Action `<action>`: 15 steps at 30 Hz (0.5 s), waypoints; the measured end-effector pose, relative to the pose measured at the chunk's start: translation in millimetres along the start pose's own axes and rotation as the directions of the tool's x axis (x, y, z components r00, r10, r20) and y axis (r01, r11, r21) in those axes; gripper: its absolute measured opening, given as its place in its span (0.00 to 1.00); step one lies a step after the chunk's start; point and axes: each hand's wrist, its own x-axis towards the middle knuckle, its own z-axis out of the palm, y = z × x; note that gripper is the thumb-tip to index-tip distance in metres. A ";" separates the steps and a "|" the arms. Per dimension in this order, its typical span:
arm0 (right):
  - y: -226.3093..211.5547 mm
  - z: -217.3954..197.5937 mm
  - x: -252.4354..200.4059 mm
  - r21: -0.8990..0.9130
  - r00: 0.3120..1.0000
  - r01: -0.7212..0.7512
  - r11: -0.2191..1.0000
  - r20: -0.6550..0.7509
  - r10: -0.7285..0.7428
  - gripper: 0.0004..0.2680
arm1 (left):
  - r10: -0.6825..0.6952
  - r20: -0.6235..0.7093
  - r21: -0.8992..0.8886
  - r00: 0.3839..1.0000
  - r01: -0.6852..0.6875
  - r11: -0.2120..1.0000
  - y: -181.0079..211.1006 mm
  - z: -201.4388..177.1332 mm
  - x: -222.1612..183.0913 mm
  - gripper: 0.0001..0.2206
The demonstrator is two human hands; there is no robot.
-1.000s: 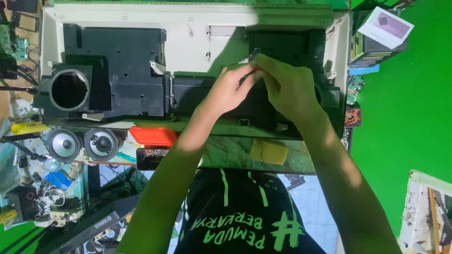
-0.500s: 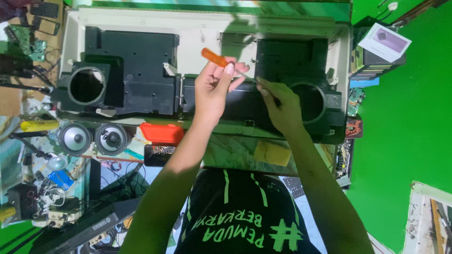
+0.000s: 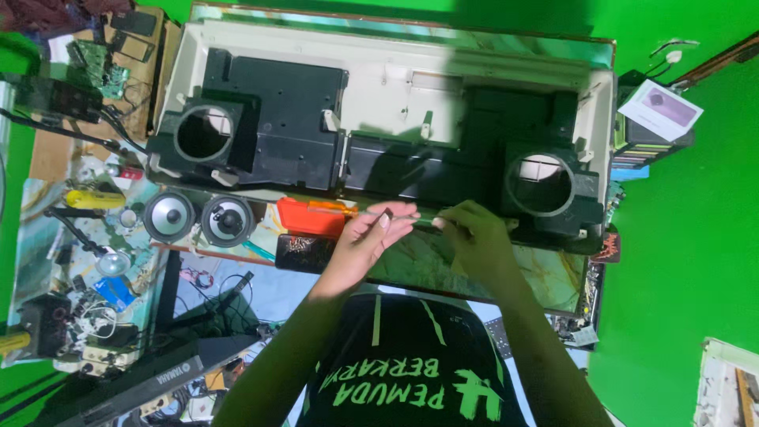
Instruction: The person works on the internal components of a large speaker housing, using a screwdriver to remove and replace small parts, and handling a small orange box containing screws.
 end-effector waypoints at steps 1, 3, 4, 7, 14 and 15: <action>-2.2 7.5 -2.6 -0.019 1.000 -0.025 0.999 0.016 0.025 0.07 | 0.012 -0.012 0.038 1.000 -0.012 0.999 -5.0 -8.4 -2.7 0.14; -7.9 24.4 -8.4 -0.047 0.999 0.033 0.998 0.018 -0.032 0.07 | 0.036 -0.055 0.062 0.998 -0.033 0.998 -14.3 -27.0 -11.3 0.15; -10.8 31.7 -11.6 -0.056 0.993 0.115 0.992 0.005 -0.115 0.07 | 0.048 -0.087 0.049 0.995 -0.044 0.998 -19.2 -35.8 -17.5 0.15; -25.9 62.2 -19.2 -0.067 1.000 0.011 0.998 0.026 -0.010 0.10 | 0.056 -0.188 0.074 0.981 -0.043 0.996 -19.2 -68.6 -28.1 0.14; -57.1 146.4 -39.2 -0.066 0.925 -0.318 0.946 0.197 0.324 0.10 | 0.227 -0.137 0.392 0.964 -0.158 0.906 8.5 -128.2 -73.2 0.17; -60.7 156.4 -44.6 -0.015 0.922 -0.342 0.939 0.188 0.339 0.10 | 0.193 -0.151 0.313 0.970 -0.138 0.940 14.5 -131.0 -80.2 0.16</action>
